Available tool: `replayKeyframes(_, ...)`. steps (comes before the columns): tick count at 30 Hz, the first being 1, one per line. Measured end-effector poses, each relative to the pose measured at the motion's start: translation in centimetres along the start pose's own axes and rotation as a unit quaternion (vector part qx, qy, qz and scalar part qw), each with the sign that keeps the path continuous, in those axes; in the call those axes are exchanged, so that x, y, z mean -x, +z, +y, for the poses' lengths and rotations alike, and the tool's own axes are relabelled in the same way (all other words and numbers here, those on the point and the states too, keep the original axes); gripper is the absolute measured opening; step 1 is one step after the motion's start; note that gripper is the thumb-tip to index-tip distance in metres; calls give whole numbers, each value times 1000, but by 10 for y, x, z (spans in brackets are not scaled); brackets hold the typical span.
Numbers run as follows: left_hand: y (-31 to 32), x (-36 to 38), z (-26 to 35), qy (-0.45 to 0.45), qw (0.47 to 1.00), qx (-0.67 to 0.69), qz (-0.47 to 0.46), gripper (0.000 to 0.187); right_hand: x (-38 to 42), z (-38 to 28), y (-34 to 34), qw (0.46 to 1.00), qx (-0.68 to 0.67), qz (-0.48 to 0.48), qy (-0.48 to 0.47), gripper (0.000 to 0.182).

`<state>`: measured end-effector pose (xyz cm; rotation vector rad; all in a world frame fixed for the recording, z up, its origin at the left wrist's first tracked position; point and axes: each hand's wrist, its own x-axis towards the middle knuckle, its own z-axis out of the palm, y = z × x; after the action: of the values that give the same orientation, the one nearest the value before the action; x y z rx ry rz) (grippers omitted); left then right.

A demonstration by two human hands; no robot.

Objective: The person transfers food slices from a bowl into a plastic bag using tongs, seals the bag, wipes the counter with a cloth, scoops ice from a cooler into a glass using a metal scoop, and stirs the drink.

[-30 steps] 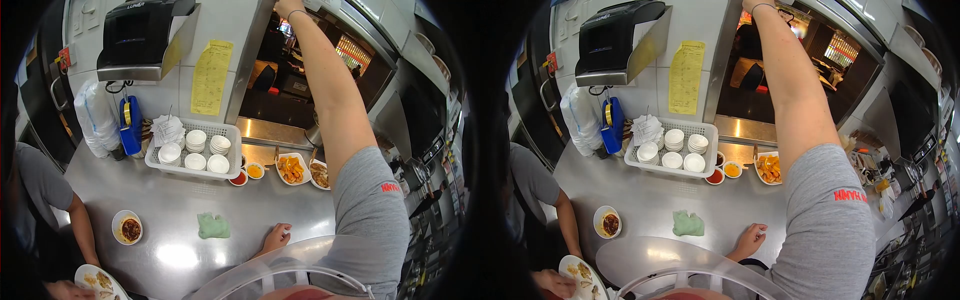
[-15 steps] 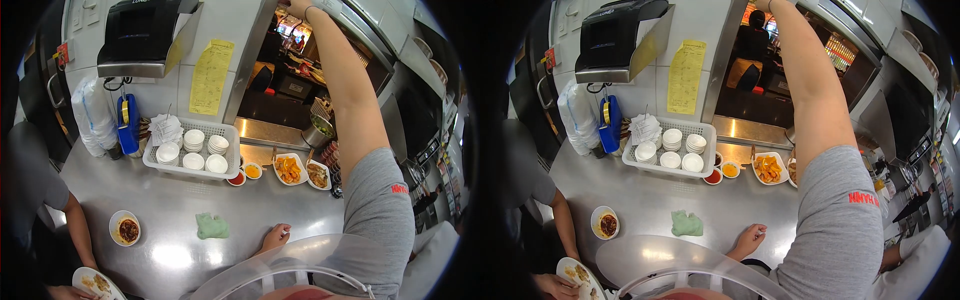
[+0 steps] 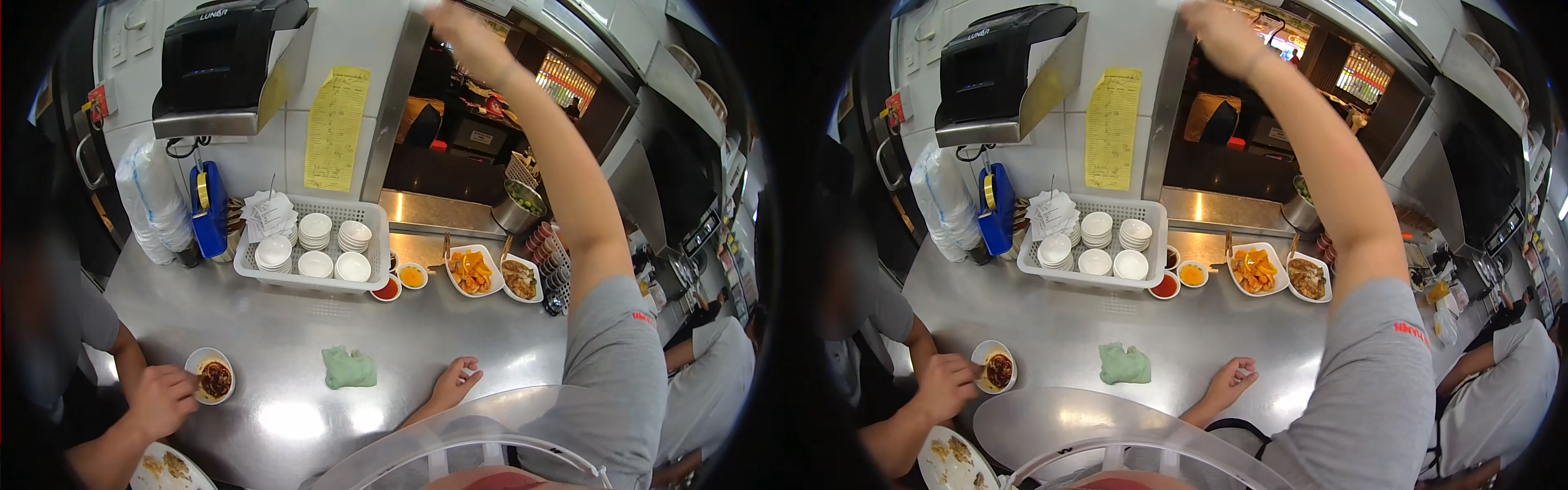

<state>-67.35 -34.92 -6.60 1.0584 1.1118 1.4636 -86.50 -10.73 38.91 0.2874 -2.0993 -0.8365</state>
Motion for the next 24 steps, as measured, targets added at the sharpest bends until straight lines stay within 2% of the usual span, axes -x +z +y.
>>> replayKeyframes(1, 0, 0, 1, -1, 1000, -2, -2, 29, 8, -61, -43, 943, -138, -253, 166, 28)
replayKeyframes(2, 0, -2, 2, -2, 986, 169, 12, 33, 23, -94, -66, 884, -113, -453, 32, 30)
replayKeyframes(3, 0, -3, 3, -3, 942, 335, 25, 37, 70, -114, -66, 844, -233, -483, -23, 30)
replayKeyframes(4, -2, -4, 8, -2, 943, 333, 25, 37, 110, -151, -76, 724, -377, -555, 161, 27)
replayKeyframes(6, -4, -4, 19, 28, 909, 406, 95, 51, 176, -218, -88, 595, -395, -693, 98, 23)
replayKeyframes(7, -7, -3, 17, 27, 909, 406, 95, 51, 221, -241, -85, 555, -415, -721, -29, 26)
replayKeyframes(8, -11, -4, 14, -4, 873, 480, 88, 49, 249, -258, -89, 491, -503, -709, -50, 27)
replayKeyframes(9, -12, -4, 10, -38, 831, 550, 79, 48, 254, -270, -97, 490, -504, -710, -48, 27)
replayKeyframes(10, -13, -7, 6, -66, 867, 484, 100, 46, 254, -279, -104, 416, -554, -720, -35, 29)
replayKeyframes(11, -13, -12, -6, -67, 868, 482, 99, 46, 254, -283, -108, 339, -601, -723, -21, 31)
replayKeyframes(12, -13, -14, -23, -65, 916, 392, 65, 44, 247, -268, -103, 343, -616, -709, -12, 33)
replayKeyframes(13, -10, -12, -31, -61, 952, 297, 30, 41, 225, -240, -91, 387, -555, -736, 33, 33)
replayKeyframes(14, -4, -9, -39, -69, 919, 388, -29, 42, 207, -221, -81, 427, -489, -757, 77, 33)
replayKeyframes(15, -1, -5, -23, -69, 918, 388, -30, 42, 208, -219, -74, 427, -488, -757, 77, 33)
replayKeyframes(17, -2, 8, 25, -165, 762, 598, -186, 39, 215, -222, -53, 365, -504, -783, 24, 32)
replayKeyframes(18, -1, 9, 18, -150, 722, 654, -171, 38, 219, -245, -58, 362, -512, -778, -27, 33)
replayKeyframes(20, -2, 1, -47, -179, 742, 629, -152, 36, 222, -293, -82, 398, -483, -771, -116, 34)
replayKeyframes(22, -5, 0, -64, -211, 754, 608, -130, 35, 249, -325, -93, 439, -485, -756, -21, 31)
replayKeyframes(23, -9, -1, -61, -203, 785, 570, -131, 33, 255, -319, -94, 436, -487, -756, -22, 31)
replayKeyframes(24, -16, -2, -50, -197, 815, 528, -133, 31, 251, -308, -97, 403, -553, -728, 48, 29)
